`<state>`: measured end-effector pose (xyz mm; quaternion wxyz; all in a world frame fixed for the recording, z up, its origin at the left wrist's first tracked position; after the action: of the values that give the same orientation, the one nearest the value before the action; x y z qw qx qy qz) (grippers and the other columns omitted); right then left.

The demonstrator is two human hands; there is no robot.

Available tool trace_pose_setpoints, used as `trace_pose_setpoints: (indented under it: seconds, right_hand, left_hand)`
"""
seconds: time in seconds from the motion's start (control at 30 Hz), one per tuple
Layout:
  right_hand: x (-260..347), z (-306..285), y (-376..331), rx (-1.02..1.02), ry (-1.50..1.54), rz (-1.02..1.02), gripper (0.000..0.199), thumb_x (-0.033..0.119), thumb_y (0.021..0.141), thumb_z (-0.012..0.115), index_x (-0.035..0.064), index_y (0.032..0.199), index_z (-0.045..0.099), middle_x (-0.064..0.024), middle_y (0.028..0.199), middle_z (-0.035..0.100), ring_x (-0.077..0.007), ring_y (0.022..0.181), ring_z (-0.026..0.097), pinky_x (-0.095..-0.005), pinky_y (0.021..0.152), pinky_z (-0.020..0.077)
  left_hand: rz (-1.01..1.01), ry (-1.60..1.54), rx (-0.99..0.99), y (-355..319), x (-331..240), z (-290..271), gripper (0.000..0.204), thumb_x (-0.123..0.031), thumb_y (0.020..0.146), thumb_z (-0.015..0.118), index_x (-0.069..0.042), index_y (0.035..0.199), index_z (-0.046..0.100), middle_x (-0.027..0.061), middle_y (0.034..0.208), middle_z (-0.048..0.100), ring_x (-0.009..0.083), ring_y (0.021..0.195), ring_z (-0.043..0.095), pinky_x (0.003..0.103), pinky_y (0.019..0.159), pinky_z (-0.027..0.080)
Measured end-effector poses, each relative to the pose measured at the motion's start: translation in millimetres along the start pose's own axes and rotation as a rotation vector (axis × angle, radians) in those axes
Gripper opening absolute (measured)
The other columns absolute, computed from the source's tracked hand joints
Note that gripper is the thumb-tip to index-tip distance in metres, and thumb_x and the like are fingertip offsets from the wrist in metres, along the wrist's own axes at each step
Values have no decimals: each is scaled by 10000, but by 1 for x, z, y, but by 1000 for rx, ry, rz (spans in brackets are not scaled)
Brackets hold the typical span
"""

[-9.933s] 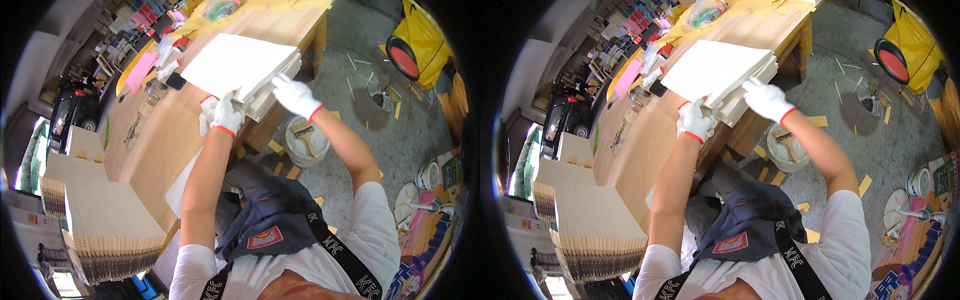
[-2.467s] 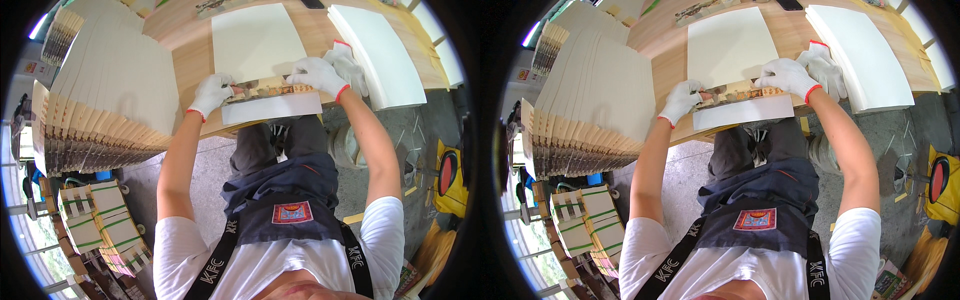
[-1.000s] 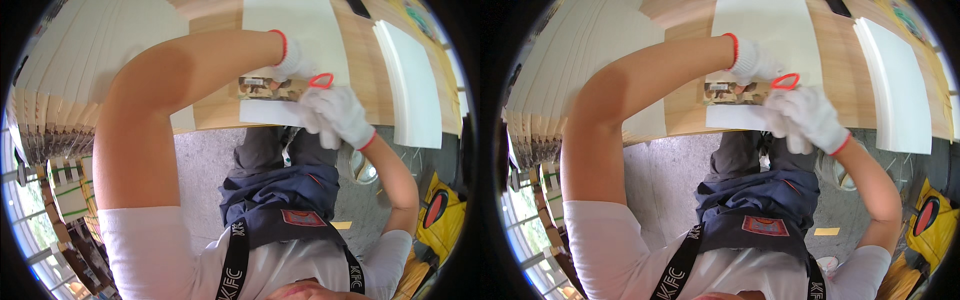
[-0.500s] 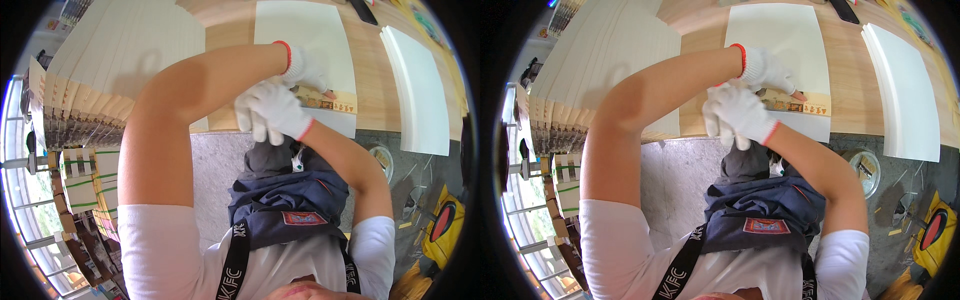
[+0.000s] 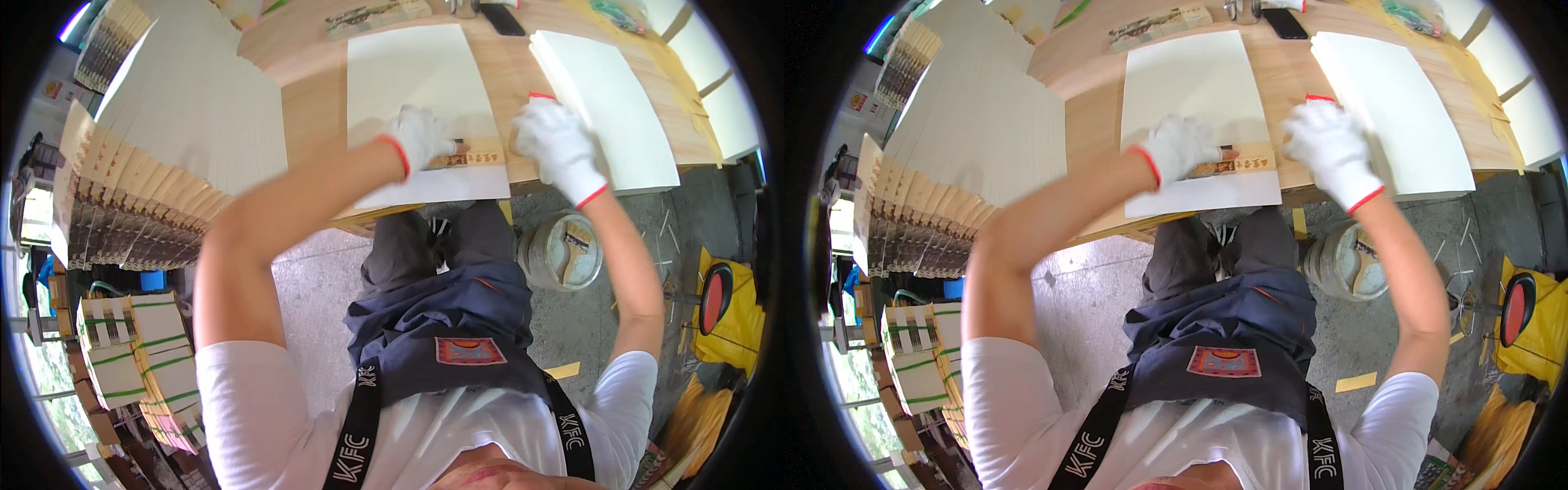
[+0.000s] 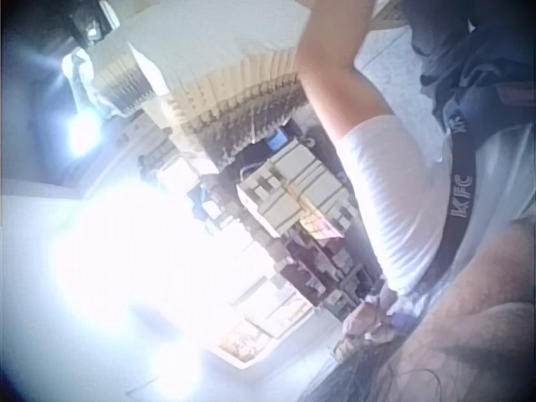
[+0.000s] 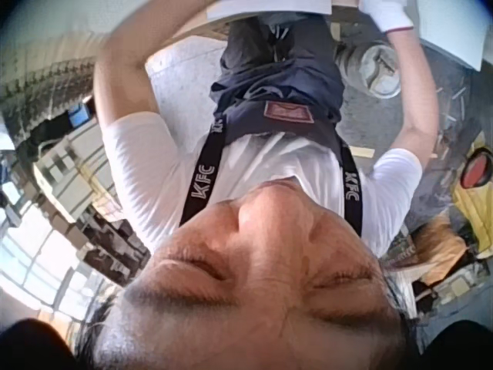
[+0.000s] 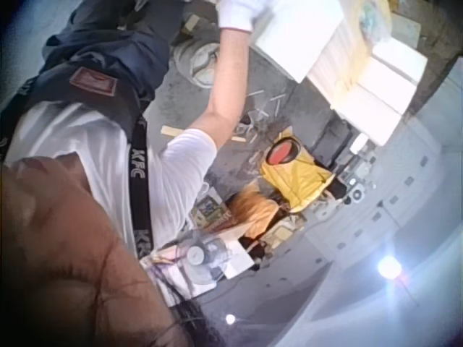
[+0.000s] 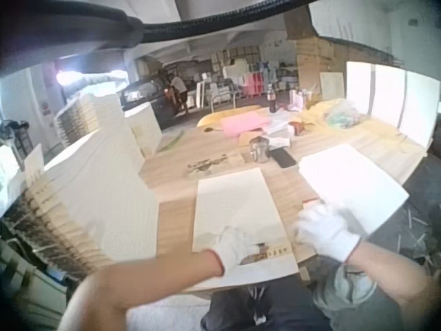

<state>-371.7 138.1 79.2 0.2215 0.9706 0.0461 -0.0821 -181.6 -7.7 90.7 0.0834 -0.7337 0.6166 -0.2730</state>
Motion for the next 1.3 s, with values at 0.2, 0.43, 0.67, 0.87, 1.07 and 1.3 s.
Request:
trace_pose_setpoints:
  seconds: [0.2, 0.43, 0.67, 0.87, 1.07, 1.3]
  right_hand:
    - [31, 50, -9, 89, 264, -108, 451, 127, 823, 678, 158, 1263, 585, -59, 1250, 568, -281, 1146, 552, -391, 934, 490]
    - [25, 41, -11, 230, 296, -201, 510, 37, 823, 637, 123, 1319, 555, -96, 1289, 548, -311, 1199, 524, -408, 990, 486]
    - [9, 39, -6, 327, 479, -55, 415, 74, 901, 531, 92, 1313, 578, -120, 1303, 578, -286, 1206, 541, -374, 1012, 462]
    - [-9, 13, 56, 320, 1107, 899, 565, 486, 982, 514, 61, 1352, 555, -124, 1338, 607, -221, 1197, 589, -343, 1025, 436]
    - [-17, 91, 93, 431, 1881, 992, 527, 400, 976, 573, 19, 1338, 556, -156, 1273, 638, -248, 1130, 633, -375, 964, 515]
    - [12, 40, 77, -22, 1976, 751, 373, 292, 999, 556, 52, 1283, 579, -79, 1145, 661, -180, 1024, 653, -335, 874, 548]
  left_hand:
    - [-230, -1627, -622, -68, -73, 78, 385, -71, 944, 527, -48, 1324, 468, 174, 1292, 570, 349, 1237, 542, 445, 1051, 469]
    - [-522, -3281, -937, -72, -40, 132, 192, -157, 984, 499, -24, 1112, 446, 160, 1266, 486, 347, 1152, 532, 495, 993, 485]
    - [-846, -3031, -1196, -38, -33, 114, 261, -126, 943, 535, -9, 1170, 480, 172, 1423, 415, 379, 1390, 351, 580, 1169, 296]
    - [-714, -3162, -1149, -23, -4, 110, 177, -115, 953, 495, -33, 1109, 489, 174, 1217, 567, 384, 1197, 570, 586, 1026, 504]
    - [-645, -3058, -1090, -45, 17, 86, 183, -144, 979, 494, -31, 1123, 492, 165, 1205, 569, 370, 1176, 583, 595, 998, 522]
    - [-474, -2640, -1268, -118, 15, 26, 281, -198, 945, 583, -55, 1182, 538, 113, 1114, 624, 290, 1016, 660, 506, 893, 586]
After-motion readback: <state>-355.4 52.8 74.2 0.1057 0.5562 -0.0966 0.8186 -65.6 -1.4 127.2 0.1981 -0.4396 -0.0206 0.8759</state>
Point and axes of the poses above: each hand's wrist, its own y-axis towards the middle knuckle, its own z-axis out of the palm, x = y × z, the point moved 2 cm from there along y, towards the middle knuckle
